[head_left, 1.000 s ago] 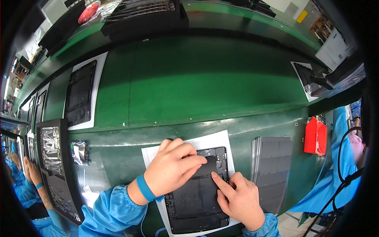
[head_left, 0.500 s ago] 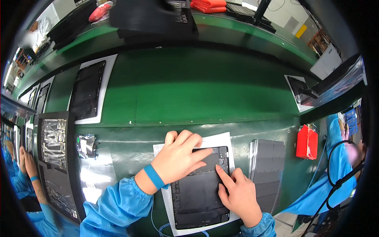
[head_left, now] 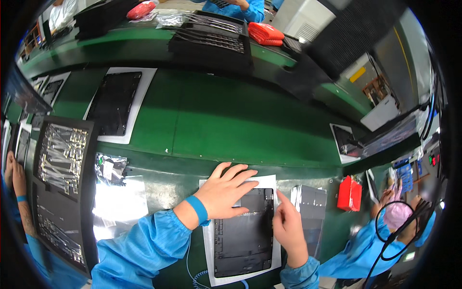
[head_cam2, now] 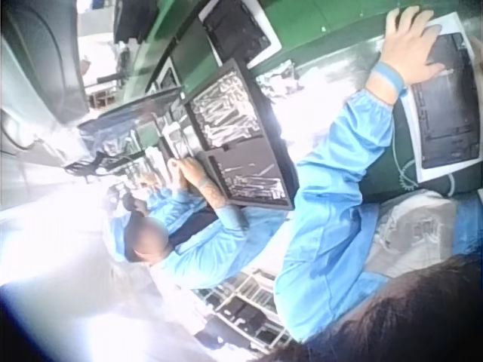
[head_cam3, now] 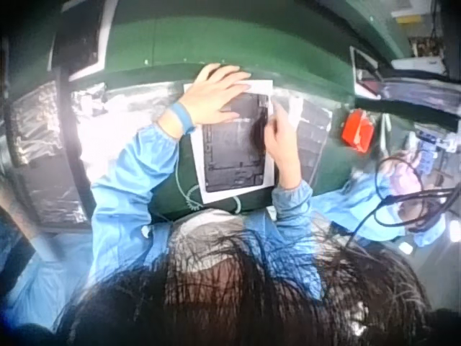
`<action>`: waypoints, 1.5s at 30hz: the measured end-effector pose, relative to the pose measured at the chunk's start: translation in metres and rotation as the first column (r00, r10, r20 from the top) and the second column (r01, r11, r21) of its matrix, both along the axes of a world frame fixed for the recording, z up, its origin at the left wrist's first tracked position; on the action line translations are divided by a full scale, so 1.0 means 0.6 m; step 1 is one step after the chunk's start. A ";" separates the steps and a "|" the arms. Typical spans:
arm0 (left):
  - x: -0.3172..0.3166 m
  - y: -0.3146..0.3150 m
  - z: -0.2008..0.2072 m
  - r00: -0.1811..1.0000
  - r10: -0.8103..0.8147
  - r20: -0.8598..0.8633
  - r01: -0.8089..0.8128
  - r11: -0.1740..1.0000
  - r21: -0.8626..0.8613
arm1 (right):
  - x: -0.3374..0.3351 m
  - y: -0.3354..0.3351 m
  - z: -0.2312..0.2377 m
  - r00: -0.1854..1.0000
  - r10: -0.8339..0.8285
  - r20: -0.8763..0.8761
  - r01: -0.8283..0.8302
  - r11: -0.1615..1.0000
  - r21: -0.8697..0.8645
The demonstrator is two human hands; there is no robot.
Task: The person assembles components into a tablet device by hand, taking electronic components from a tray and placing them into the tablet.
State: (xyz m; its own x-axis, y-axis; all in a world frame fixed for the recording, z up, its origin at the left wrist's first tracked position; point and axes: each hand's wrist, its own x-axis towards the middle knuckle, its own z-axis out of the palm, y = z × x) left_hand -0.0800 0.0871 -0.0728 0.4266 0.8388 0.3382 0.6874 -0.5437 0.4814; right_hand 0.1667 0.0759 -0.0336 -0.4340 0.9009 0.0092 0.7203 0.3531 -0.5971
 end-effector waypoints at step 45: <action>-0.007 0.020 0.002 0.773 0.323 0.546 -0.335 0.939 -0.081 | -0.177 -0.049 -0.008 0.955 0.061 0.289 -0.176 0.904 0.389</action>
State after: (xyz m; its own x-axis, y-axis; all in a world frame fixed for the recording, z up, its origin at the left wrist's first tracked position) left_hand -0.0840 0.0991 -0.0716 -0.1335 0.8845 0.4470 0.4547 -0.3461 0.8206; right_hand 0.0604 0.0466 -0.0386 -0.5751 0.7842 0.2332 0.7680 0.6157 -0.1765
